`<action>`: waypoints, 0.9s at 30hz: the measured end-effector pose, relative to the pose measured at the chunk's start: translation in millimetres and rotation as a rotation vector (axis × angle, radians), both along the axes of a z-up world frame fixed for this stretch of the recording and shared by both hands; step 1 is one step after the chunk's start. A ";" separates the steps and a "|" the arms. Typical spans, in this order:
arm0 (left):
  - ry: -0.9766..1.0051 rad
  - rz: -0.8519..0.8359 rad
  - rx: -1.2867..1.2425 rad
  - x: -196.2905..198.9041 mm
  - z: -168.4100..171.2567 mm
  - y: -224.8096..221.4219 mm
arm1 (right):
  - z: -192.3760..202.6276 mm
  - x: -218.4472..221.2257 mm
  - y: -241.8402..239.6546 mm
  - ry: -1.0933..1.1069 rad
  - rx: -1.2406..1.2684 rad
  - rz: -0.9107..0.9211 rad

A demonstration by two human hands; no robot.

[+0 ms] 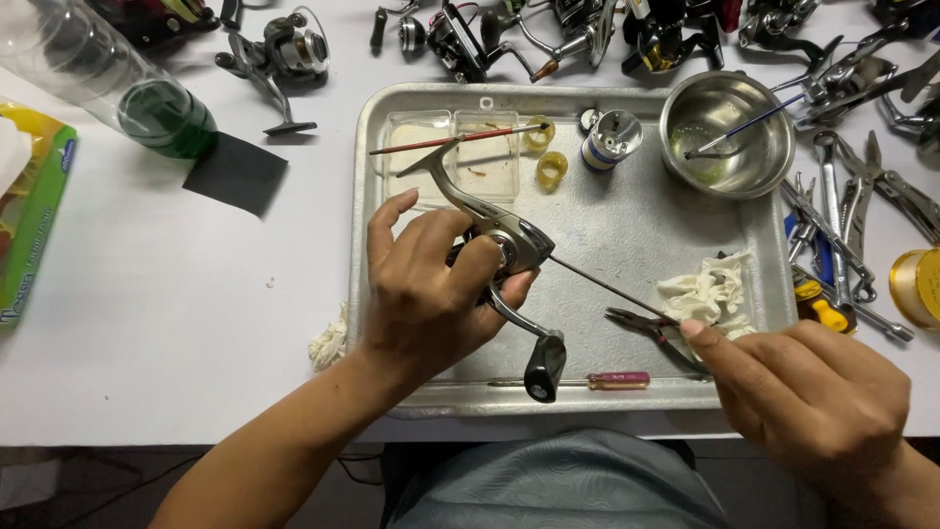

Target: Assembling and lubricating a fishing reel using a screwdriver and a brush to apply grease.

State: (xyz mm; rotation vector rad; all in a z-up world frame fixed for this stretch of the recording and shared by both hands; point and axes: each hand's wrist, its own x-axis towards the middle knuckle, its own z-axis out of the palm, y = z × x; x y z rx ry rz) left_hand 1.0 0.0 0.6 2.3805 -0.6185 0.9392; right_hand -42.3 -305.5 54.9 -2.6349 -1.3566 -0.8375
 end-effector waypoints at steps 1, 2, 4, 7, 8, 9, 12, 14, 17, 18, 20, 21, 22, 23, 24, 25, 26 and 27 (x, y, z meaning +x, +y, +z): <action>-0.030 -0.006 0.018 0.5 0.0 0.7 | -2.4 -3.0 0.0 0.205 0.117 -0.081; -0.061 -0.012 0.037 1.3 0.1 1.5 | -4.9 -5.7 0.2 0.409 0.235 -0.160; -0.069 -0.029 0.042 1.5 -0.1 1.7 | -1.2 -4.5 -2.6 0.725 0.383 -0.407; -0.076 -0.042 0.053 2.4 1.2 1.1 | -4.9 -5.1 -6.5 1.104 0.595 -0.672; -0.075 -0.035 0.060 2.8 1.8 1.1 | -7.9 -5.7 -7.5 1.167 0.661 -0.684; -0.076 -0.038 0.061 1.8 1.8 0.1 | -7.4 -4.9 -5.8 1.166 0.665 -0.686; -0.027 -0.024 0.062 -1.0 1.6 -2.7 | -5.7 -2.8 0.8 0.494 0.209 -0.173; -0.029 -0.038 0.066 -2.3 0.8 -5.4 | -4.7 -1.0 6.4 0.070 -0.048 -0.086; -0.050 -0.070 0.113 -0.4 -4.0 -2.0 | -2.8 -1.5 8.2 0.071 -0.081 -0.064; -0.047 -0.072 0.113 -0.7 -3.2 -1.7 | -4.1 -2.2 7.5 0.074 -0.081 -0.066; -0.048 -0.094 0.105 -0.3 -1.2 -1.4 | -6.4 -2.8 5.7 0.165 -0.042 -0.067; -0.049 -0.095 0.104 0.7 -2.4 -2.0 | -7.2 -2.9 4.1 0.164 -0.042 -0.068; -0.048 -0.090 0.106 0.6 -3.6 -2.0 | -8.3 -3.3 3.0 0.299 0.027 -0.075; -0.048 -0.084 0.107 0.4 -4.8 -1.9 | -9.4 -3.8 1.9 0.434 0.097 -0.081; -0.049 -0.082 0.108 0.9 -4.1 -1.9 | -7.2 -3.4 4.1 0.433 0.097 -0.080; -0.046 -0.095 0.104 1.5 -3.4 -1.9 | -5.1 -2.9 6.3 0.510 0.165 -0.100; -0.042 -0.108 0.100 1.7 -3.0 -2.2 | -2.9 -3.0 8.3 0.588 0.233 -0.121; -0.040 -0.107 0.100 1.3 -3.6 -2.4 | -2.7 -2.4 7.9 0.590 0.233 -0.121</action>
